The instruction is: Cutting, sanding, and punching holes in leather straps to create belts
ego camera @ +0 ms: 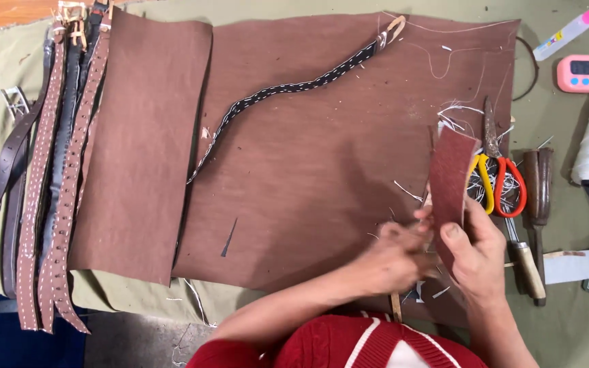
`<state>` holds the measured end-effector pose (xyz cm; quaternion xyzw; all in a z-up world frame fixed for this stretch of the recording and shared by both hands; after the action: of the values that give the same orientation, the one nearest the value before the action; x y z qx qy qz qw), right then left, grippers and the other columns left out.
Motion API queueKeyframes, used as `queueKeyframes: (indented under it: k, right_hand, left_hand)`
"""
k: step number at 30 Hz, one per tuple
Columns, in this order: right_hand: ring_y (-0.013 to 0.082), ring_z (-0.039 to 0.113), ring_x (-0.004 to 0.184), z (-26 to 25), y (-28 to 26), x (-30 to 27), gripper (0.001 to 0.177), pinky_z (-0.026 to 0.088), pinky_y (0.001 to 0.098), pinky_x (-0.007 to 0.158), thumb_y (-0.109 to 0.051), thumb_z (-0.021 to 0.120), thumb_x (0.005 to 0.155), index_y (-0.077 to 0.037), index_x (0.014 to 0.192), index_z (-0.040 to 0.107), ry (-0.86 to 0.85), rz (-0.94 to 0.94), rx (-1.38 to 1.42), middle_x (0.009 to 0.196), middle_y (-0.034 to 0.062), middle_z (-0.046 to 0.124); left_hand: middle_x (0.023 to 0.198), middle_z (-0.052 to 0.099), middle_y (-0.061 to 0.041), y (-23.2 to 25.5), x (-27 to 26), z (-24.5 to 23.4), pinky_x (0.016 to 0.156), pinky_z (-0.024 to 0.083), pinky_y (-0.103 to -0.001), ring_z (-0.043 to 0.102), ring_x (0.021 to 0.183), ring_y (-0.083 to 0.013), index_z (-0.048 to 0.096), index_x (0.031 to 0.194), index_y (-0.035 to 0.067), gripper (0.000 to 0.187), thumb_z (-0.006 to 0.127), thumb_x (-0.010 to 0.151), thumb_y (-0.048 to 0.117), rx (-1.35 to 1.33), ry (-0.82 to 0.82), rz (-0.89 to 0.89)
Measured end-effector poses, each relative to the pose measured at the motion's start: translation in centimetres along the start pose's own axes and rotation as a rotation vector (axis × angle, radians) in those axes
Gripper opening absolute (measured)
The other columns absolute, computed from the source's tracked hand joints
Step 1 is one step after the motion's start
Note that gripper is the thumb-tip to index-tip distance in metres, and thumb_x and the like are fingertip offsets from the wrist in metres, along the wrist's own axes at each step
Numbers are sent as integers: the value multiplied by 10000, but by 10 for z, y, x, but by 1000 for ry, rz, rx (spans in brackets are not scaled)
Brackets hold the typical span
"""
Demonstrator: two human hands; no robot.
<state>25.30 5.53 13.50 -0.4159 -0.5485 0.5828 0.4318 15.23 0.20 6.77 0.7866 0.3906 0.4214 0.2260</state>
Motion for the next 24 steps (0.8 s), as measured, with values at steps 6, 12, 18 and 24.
queueKeyframes:
  k: [6, 12, 18, 24]
  right_hand:
    - [327, 674, 865, -32, 20, -4, 483, 588, 393, 796, -274, 582, 990, 87, 1306, 527, 136, 79, 120, 1040, 288, 682]
    - [319, 677, 951, -11, 26, 13, 405, 578, 365, 717, -86, 509, 988, 91, 1353, 507, 54, 79, 139, 1353, 243, 609]
    - [269, 699, 951, 2, 35, 5, 411, 612, 351, 734, -128, 605, 961, 78, 1317, 590, -51, 55, 93, 1067, 198, 681]
    - [172, 661, 898, -33, 39, -5, 511, 553, 311, 904, -161, 655, 910, 47, 1373, 599, 79, 108, -168, 981, 105, 720]
  left_hand:
    - [959, 775, -46, -28, -94, -181, 861, 490, -458, 679, 912, -301, 817, 984, 181, 246, 576, 946, 215, 640, 64, -726]
    - [1043, 587, -61, -60, -253, -211, 719, 570, -484, 650, 919, -310, 641, 1096, 236, 324, 698, 910, 495, 864, 291, -1240]
    - [1211, 668, -72, -62, -157, -157, 917, 516, -482, 672, 1086, -343, 621, 1219, 257, 400, 331, 1014, 442, 402, -217, -1437]
    - [1072, 715, -81, -34, -32, -163, 960, 490, -479, 649, 1082, -347, 687, 1058, 129, 238, 695, 822, 96, 402, 104, -258]
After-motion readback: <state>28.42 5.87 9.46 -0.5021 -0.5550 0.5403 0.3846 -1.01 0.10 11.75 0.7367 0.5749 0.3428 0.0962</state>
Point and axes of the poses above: each hand's wrist, its own x-axis towards the middle knuckle, its own z-axis out of the palm, y = z × x, the point moved 5 cm from there along x, towards the middle knuckle
